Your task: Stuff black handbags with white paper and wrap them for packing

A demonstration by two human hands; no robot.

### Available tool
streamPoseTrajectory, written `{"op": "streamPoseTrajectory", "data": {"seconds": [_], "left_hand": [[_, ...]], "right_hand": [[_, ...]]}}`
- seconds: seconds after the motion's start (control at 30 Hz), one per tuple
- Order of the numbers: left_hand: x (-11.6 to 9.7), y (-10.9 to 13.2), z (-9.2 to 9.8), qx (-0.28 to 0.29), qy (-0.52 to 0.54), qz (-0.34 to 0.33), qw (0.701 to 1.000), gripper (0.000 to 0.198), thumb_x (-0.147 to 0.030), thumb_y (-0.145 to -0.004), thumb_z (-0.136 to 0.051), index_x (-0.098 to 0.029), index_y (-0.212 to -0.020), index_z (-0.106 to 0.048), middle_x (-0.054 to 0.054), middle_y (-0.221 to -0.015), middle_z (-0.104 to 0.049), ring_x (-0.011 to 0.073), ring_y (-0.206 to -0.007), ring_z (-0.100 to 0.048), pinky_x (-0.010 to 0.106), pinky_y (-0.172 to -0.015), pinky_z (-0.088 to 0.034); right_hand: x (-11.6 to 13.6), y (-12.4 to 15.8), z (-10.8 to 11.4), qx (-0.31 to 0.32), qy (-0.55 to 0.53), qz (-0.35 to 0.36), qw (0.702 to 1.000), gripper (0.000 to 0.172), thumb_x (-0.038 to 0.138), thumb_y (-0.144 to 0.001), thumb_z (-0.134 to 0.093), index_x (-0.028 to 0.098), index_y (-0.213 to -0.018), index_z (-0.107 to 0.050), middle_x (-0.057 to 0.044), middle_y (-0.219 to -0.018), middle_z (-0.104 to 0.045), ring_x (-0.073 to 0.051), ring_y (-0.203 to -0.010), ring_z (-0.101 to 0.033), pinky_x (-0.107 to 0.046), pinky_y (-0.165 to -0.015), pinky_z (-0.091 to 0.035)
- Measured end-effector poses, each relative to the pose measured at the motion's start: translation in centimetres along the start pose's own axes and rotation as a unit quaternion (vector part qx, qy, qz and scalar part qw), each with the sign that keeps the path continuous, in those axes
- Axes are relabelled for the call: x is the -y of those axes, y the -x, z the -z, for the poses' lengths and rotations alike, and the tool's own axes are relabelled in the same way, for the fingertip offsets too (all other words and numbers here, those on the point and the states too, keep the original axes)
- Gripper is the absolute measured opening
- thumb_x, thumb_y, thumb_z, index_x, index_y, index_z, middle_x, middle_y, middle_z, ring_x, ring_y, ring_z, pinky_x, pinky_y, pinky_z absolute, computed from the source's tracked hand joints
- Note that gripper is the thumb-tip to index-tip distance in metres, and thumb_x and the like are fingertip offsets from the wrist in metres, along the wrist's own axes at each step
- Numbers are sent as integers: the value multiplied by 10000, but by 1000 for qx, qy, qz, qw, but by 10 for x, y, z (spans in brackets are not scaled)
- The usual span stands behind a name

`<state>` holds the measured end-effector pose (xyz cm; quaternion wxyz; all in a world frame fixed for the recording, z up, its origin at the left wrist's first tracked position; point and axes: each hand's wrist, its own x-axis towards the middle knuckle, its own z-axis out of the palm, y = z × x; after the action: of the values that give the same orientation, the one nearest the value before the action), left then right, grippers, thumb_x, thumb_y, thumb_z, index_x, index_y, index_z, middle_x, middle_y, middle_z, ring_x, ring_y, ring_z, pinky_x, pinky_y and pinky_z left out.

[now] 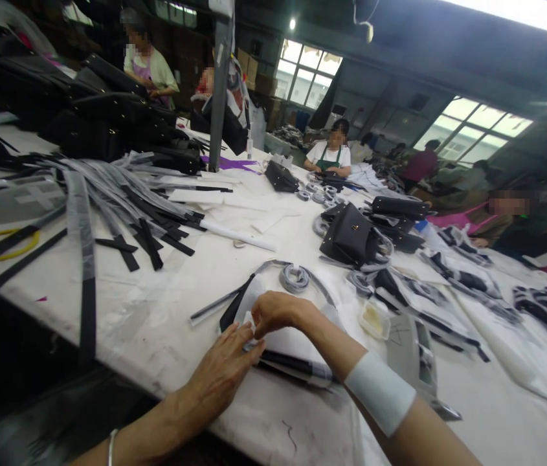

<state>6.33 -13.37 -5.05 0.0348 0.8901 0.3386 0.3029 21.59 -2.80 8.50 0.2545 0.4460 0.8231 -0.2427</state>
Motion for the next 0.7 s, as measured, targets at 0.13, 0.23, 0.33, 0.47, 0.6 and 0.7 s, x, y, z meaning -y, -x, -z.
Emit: {"op": "streamPoseTrajectory", "data": {"seconds": [0.13, 0.23, 0.33, 0.47, 0.6, 0.7], "left_hand": [[1, 0, 2, 10, 5, 4, 1000, 566, -13, -824, -445, -173, -1365, -497, 149, -1369, -538, 303, -1349, -455, 502, -1125, -384], [1, 0, 2, 8, 12, 1, 1000, 564, -22, -818, -449, -166, -1361, -497, 156, -1369, -539, 308, -1331, -473, 512, -1119, -386], [3, -2, 2, 6, 17, 0, 1000, 556, -26, -817, -449, -162, -1353, -497, 157, -1353, -546, 304, -1314, -486, 513, -1119, -386], [3, -4, 3, 13, 14, 0, 1000, 549, -27, -815, -452, -165, -1344, -496, 150, -1301, -563, 302, -1302, -492, 515, -1118, -386], [1, -4, 5, 25, -2, 8, 1000, 559, -4, -821, -427, -167, -1353, -483, 140, -1270, -569, 306, -1305, -487, 515, -1114, -390], [-1, -4, 6, 24, -12, 4, 1000, 582, 6, -811, -424, -161, -1367, -469, 138, -1283, -560, 307, -1310, -479, 510, -1123, -380]], "right_hand": [[7, -17, 7, 18, 73, -7, 997, 234, 348, -666, -798, 225, -864, -778, -28, -762, -737, -215, -747, -676, -256, -598, -415], [12, -27, 8, 19, 121, 0, 992, 223, 375, -672, -824, 226, -832, -779, -44, -764, -745, -238, -773, -692, -288, -670, -438], [12, -36, 5, 9, 170, 22, 985, 212, 386, -675, -847, 209, -750, -756, -61, -769, -743, -253, -823, -689, -353, -841, -422], [-9, -42, 5, -66, 218, 90, 970, 318, 457, -678, -851, 204, -812, -713, -61, -850, -737, -249, -859, -666, -378, -888, -391], [-36, -28, 1, -210, 145, 50, 965, 308, 384, -703, -855, 206, -889, -685, -54, -917, -714, -245, -915, -642, -365, -879, -396], [-42, -18, -19, -299, 110, -2, 948, 487, 434, -758, -812, 193, -1143, -636, -116, -1137, -670, -282, -1070, -600, -408, -921, -408]]}}
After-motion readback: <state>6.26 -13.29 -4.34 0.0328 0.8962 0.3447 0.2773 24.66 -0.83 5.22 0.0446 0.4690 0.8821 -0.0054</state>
